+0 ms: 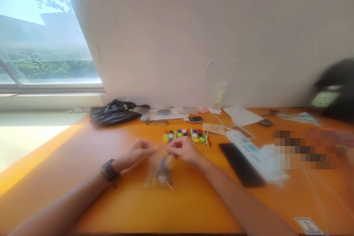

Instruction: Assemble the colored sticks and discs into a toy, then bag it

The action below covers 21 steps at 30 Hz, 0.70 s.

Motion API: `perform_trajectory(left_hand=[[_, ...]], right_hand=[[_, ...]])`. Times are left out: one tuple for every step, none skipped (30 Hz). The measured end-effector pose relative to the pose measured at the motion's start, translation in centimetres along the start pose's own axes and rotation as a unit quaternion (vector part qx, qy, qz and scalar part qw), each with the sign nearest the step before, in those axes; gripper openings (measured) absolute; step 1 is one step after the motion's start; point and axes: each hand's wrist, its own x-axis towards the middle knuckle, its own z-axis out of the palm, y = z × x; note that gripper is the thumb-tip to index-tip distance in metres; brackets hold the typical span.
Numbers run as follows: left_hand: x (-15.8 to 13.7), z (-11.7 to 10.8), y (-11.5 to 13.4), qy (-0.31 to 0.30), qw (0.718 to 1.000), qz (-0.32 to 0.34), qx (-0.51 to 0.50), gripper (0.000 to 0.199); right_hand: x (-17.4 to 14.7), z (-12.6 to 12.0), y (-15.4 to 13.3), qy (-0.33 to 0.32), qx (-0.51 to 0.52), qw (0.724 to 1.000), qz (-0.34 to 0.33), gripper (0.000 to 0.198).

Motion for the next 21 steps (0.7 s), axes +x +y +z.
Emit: perform_trajectory(left_hand=[[0.1, -0.2, 0.0, 0.0, 1.0, -0.003, 0.002, 0.048], [0.1, -0.4, 0.0, 0.0, 1.0, -0.003, 0.003, 0.049], [0.1, -0.6, 0.1, 0.001, 1.0, -0.003, 0.005, 0.049], [0.2, -0.8, 0.1, 0.001, 1.0, -0.001, 0.008, 0.049], [0.2, -1.0, 0.1, 0.001, 1.0, 0.002, 0.009, 0.05], [0.2, -1.1, 0.2, -0.001, 1.0, 0.003, 0.01, 0.05], [0.2, -1.2, 0.2, -0.002, 1.0, 0.006, 0.01, 0.05], [0.2, -1.3, 0.2, -0.001, 1.0, 0.008, 0.01, 0.05], [0.2, -1.3, 0.2, 0.0, 1.0, 0.01, 0.01, 0.05], [0.2, -1.2, 0.3, 0.001, 1.0, 0.012, 0.009, 0.05], [0.2, -1.1, 0.3, 0.003, 1.0, 0.014, 0.007, 0.049], [0.2, -0.9, 0.3, 0.004, 1.0, 0.016, 0.005, 0.049], [0.2, -0.8, 0.3, 0.007, 1.0, 0.019, 0.004, 0.049], [0.2, -0.7, 0.2, 0.008, 1.0, 0.02, 0.002, 0.048], [0.2, -0.7, 0.2, 0.009, 1.0, 0.019, 0.001, 0.048], [0.3, -0.6, 0.1, 0.009, 1.0, 0.017, 0.0, 0.047], [0.3, -0.7, 0.1, 0.007, 1.0, 0.013, -0.001, 0.047], [0.3, -0.8, 0.0, 0.002, 1.0, 0.009, -0.003, 0.046], [0.4, -0.9, -0.1, -0.004, 1.0, 0.005, -0.005, 0.046], [0.4, -1.0, -0.1, -0.011, 1.0, 0.002, -0.006, 0.045], [0.4, -1.1, -0.2, -0.016, 1.0, 0.003, -0.007, 0.045]], right_hand=[[0.0, -0.4, 0.1, -0.003, 0.002, 1.0, 0.006, 0.048], [0.1, -0.8, 0.2, -0.006, 0.001, 1.0, 0.01, 0.048], [0.1, -1.1, 0.2, -0.007, 0.0, 1.0, 0.013, 0.049], [0.1, -1.4, 0.3, -0.009, -0.001, 1.0, 0.013, 0.049], [0.1, -1.6, 0.3, -0.012, -0.001, 1.0, 0.011, 0.048], [0.1, -1.8, 0.4, -0.015, 0.0, 1.0, 0.004, 0.048], [0.1, -1.8, 0.4, -0.016, 0.0, 1.0, -0.005, 0.046], [0.1, -1.8, 0.5, -0.015, 0.001, 1.0, -0.017, 0.045], [0.1, -1.7, 0.5, -0.012, 0.003, 1.0, -0.028, 0.044], [0.1, -1.6, 0.6, -0.011, 0.008, 0.999, -0.036, 0.043], [0.1, -1.4, 0.7, -0.013, 0.015, 0.999, -0.04, 0.042], [0.1, -1.2, 0.8, -0.015, 0.023, 0.999, -0.043, 0.042], [0.1, -1.1, 0.9, -0.018, 0.031, 0.999, -0.041, 0.042], [0.1, -0.9, 1.0, -0.02, 0.036, 0.998, -0.037, 0.042], [0.1, -0.9, 1.0, -0.022, 0.037, 0.999, -0.033, 0.042], [0.1, -0.9, 1.1, -0.023, 0.036, 0.999, -0.028, 0.042], [0.1, -1.0, 1.0, -0.024, 0.035, 0.999, -0.023, 0.042], [0.1, -1.1, 1.0, -0.026, 0.034, 0.999, -0.02, 0.042], [0.1, -1.2, 0.9, -0.029, 0.034, 0.999, -0.018, 0.042], [0.1, -1.3, 0.8, -0.031, 0.035, 0.999, -0.019, 0.042], [0.1, -1.4, 0.7, -0.032, 0.037, 0.999, -0.02, 0.042]])
